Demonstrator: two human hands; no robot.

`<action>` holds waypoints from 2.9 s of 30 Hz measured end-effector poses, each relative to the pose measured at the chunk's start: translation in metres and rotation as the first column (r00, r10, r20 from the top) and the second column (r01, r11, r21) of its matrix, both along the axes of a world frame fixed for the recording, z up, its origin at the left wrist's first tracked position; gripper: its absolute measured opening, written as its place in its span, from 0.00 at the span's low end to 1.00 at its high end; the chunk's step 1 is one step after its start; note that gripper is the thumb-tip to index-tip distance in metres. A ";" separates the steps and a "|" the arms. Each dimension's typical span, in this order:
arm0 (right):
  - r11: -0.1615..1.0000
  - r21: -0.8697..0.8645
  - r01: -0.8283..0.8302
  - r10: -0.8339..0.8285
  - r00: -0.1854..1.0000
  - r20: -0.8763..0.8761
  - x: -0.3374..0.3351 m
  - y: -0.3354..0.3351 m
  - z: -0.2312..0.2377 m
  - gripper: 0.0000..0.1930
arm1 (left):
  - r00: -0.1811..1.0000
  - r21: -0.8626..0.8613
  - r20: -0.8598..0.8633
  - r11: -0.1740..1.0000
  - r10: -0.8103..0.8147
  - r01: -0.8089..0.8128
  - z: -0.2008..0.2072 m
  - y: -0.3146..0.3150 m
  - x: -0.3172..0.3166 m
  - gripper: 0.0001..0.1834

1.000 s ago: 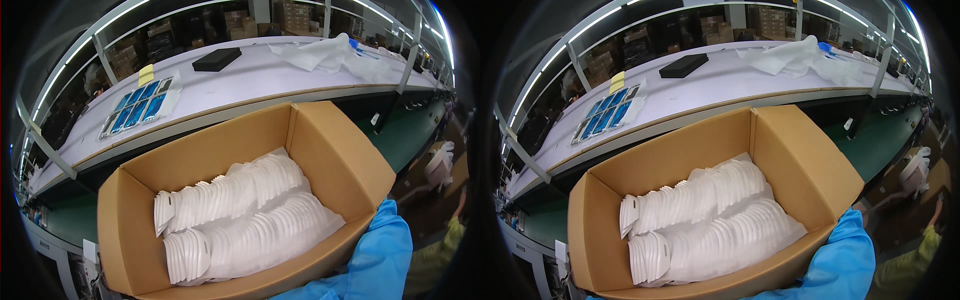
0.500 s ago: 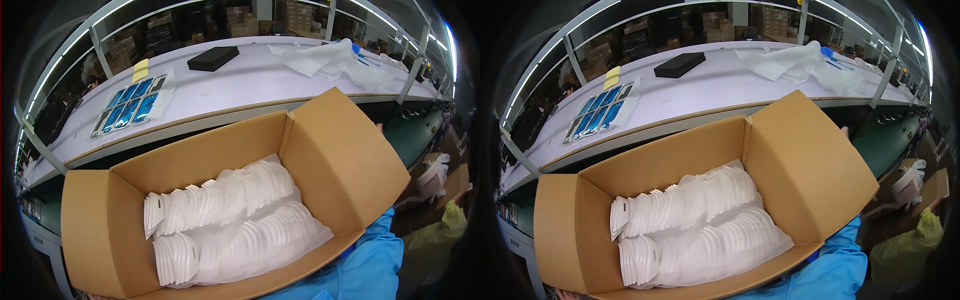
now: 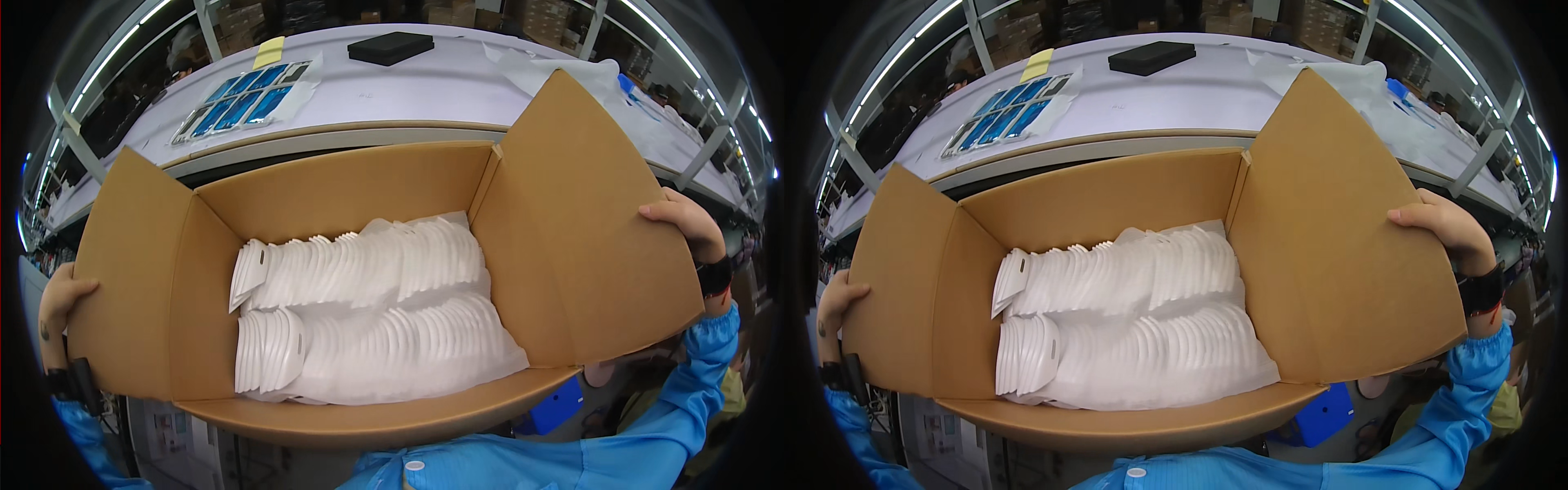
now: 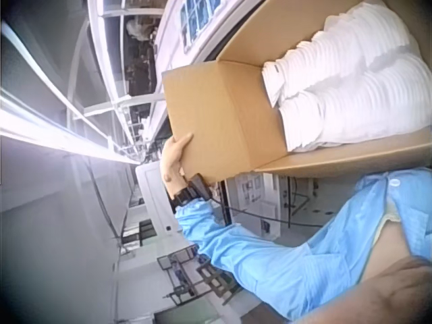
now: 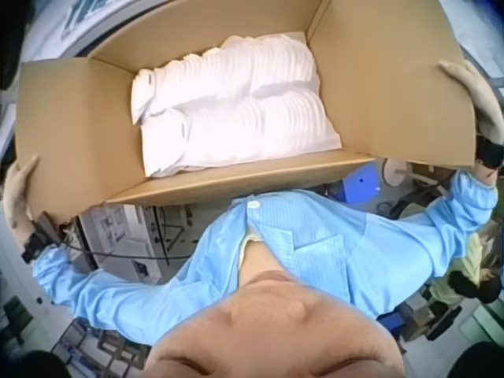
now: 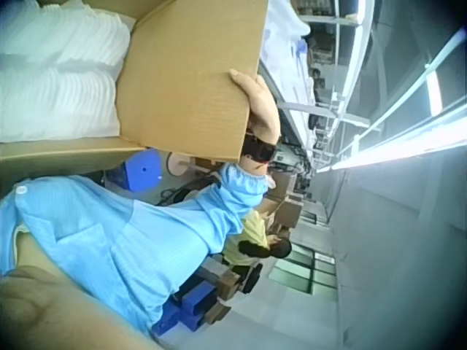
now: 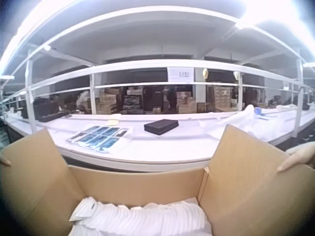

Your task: Packing white plastic components into a cardboard box and organizing the assembly line workstation.

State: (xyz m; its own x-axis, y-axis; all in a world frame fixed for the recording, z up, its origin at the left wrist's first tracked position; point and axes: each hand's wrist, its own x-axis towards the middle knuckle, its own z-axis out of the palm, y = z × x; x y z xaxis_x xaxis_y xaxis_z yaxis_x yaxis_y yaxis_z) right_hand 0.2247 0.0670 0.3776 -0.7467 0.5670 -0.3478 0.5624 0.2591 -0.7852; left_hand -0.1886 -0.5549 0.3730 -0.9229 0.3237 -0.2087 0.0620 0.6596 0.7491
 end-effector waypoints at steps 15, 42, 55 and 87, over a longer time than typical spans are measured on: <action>0.956 0.281 -0.081 0.082 0.997 0.010 0.040 -0.060 0.006 0.16 | 0.980 0.027 -0.200 0.999 -0.019 0.025 -0.032 -0.021 0.068 0.13; 0.924 0.382 -0.028 -0.042 0.984 0.174 0.068 -0.242 -0.064 0.15 | 0.976 0.107 -0.184 0.984 -0.119 0.141 -0.144 -0.116 0.036 0.13; 0.940 0.273 -0.205 0.065 0.893 0.446 0.014 -0.219 -0.146 0.18 | 0.995 0.024 0.067 0.997 -0.070 0.068 -0.281 -0.120 0.003 0.08; 0.832 0.446 -0.329 0.153 0.910 0.386 -0.060 -0.201 -0.654 0.19 | 0.982 -0.403 -0.001 0.898 -0.190 0.174 -0.683 -0.058 -0.124 0.14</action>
State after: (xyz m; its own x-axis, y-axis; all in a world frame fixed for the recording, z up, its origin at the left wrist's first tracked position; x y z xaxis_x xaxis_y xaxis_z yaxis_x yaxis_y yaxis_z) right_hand 0.1646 -0.1344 -0.2764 -0.7783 0.5428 -0.3158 0.6247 0.7204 -0.3012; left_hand -0.3129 -0.6124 -0.3097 -0.8660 0.3838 -0.3206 0.2336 0.8773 0.4193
